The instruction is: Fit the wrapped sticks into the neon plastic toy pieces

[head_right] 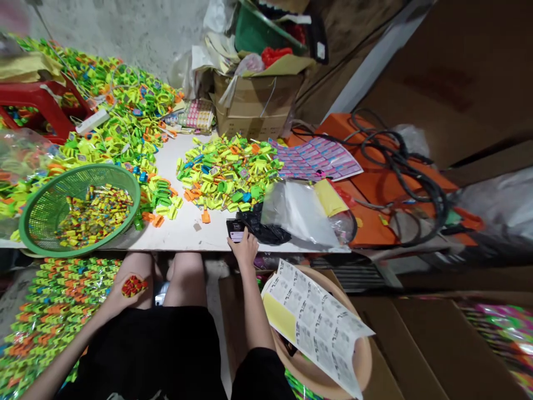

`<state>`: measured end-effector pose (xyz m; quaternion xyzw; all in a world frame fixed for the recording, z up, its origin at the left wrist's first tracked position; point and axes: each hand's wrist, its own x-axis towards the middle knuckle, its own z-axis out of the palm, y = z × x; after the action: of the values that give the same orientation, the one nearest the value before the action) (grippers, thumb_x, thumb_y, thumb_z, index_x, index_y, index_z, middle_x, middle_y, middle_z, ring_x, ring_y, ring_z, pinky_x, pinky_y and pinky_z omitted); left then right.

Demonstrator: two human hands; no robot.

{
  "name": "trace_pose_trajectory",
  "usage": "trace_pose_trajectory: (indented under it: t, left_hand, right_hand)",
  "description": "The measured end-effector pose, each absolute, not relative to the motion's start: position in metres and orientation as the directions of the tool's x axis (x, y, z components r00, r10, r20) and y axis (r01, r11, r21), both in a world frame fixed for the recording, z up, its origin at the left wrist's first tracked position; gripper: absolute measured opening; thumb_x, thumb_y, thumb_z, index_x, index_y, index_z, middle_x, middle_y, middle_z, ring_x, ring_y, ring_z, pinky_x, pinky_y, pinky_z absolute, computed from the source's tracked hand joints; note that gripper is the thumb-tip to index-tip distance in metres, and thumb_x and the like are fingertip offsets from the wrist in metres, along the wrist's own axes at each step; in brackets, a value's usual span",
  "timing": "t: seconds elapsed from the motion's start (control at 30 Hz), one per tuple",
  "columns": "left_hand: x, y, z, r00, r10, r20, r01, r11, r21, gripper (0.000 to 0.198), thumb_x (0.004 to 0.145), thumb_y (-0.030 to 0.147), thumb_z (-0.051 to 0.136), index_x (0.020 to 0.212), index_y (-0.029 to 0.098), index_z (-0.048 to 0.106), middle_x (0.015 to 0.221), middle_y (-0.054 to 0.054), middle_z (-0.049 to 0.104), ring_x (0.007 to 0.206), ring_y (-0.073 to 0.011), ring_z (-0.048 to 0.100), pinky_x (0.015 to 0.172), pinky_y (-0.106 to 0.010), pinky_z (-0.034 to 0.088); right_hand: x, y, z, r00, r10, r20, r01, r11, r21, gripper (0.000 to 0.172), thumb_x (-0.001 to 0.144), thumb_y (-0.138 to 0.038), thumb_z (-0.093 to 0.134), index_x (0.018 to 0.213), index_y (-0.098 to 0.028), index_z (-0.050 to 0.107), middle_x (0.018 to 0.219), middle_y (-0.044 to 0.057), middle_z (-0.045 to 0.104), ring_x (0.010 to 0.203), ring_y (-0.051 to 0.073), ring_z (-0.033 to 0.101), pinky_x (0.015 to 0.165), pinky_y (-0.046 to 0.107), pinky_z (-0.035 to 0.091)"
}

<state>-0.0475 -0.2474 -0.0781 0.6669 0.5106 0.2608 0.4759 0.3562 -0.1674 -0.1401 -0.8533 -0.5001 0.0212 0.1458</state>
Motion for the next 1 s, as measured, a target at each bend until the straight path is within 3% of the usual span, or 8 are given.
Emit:
trace_pose_trajectory:
  t: [0.17,0.33,0.47,0.73,1.0]
  left_hand:
    - [-0.043,-0.243,-0.076,0.332,0.936,-0.119,0.396,-0.024,0.918,0.018,0.077,0.031,0.062,0.093,0.024,0.055,0.087,-0.003,0.068,0.081,-0.022,0.065,0.075,-0.035,0.056]
    - [-0.043,-0.237,-0.089,0.348,0.93,-0.117,0.379,-0.025,0.925,0.025,0.074,0.033,0.064,0.093,0.02,0.056,0.085,-0.003,0.067,0.08,-0.0207,0.066,0.074,-0.035,0.057]
    - [-0.047,-0.233,-0.094,0.394,0.907,-0.15,0.386,-0.015,0.922,0.025,0.074,0.033,0.063,0.094,0.02,0.056,0.089,-0.006,0.068,0.081,-0.0201,0.066,0.078,-0.036,0.055]
    - [-0.046,-0.227,-0.087,0.286,0.938,-0.195,0.466,0.042,0.884,0.029,0.07,0.038,0.065,0.091,0.019,0.057,0.086,-0.005,0.069,0.081,-0.0195,0.066,0.077,-0.034,0.055]
    - [-0.044,-0.223,-0.101,0.326,0.918,-0.228,0.388,0.091,0.917,0.03,0.068,0.035,0.066,0.091,0.019,0.056,0.087,-0.004,0.068,0.082,-0.02,0.066,0.08,-0.037,0.055]
  right_hand:
    - [0.357,-0.165,-0.14,0.518,0.853,0.064,0.831,-0.485,-0.272,0.072,0.078,-0.049,0.062,0.139,-0.015,0.04,0.118,0.018,0.056,0.106,0.033,0.05,0.088,0.039,0.036]
    - [0.353,-0.165,-0.142,0.568,0.822,0.046,0.789,-0.528,-0.314,0.084,0.078,-0.053,0.061,0.14,-0.004,0.033,0.13,0.024,0.05,0.117,0.035,0.044,0.092,0.04,0.035]
    - [0.352,-0.166,-0.145,0.589,0.805,0.071,0.779,-0.542,-0.316,0.082,0.078,-0.053,0.058,0.139,-0.005,0.034,0.131,0.023,0.049,0.117,0.035,0.042,0.093,0.041,0.034]
    - [0.358,-0.164,-0.138,0.532,0.842,0.085,0.832,-0.502,-0.236,0.076,0.078,-0.054,0.058,0.141,-0.018,0.036,0.12,0.015,0.053,0.107,0.031,0.046,0.09,0.038,0.034]
    - [0.361,-0.163,-0.142,0.542,0.835,0.09,0.826,-0.51,-0.24,0.081,0.078,-0.053,0.06,0.142,-0.011,0.034,0.119,0.017,0.054,0.108,0.032,0.044,0.09,0.039,0.035]
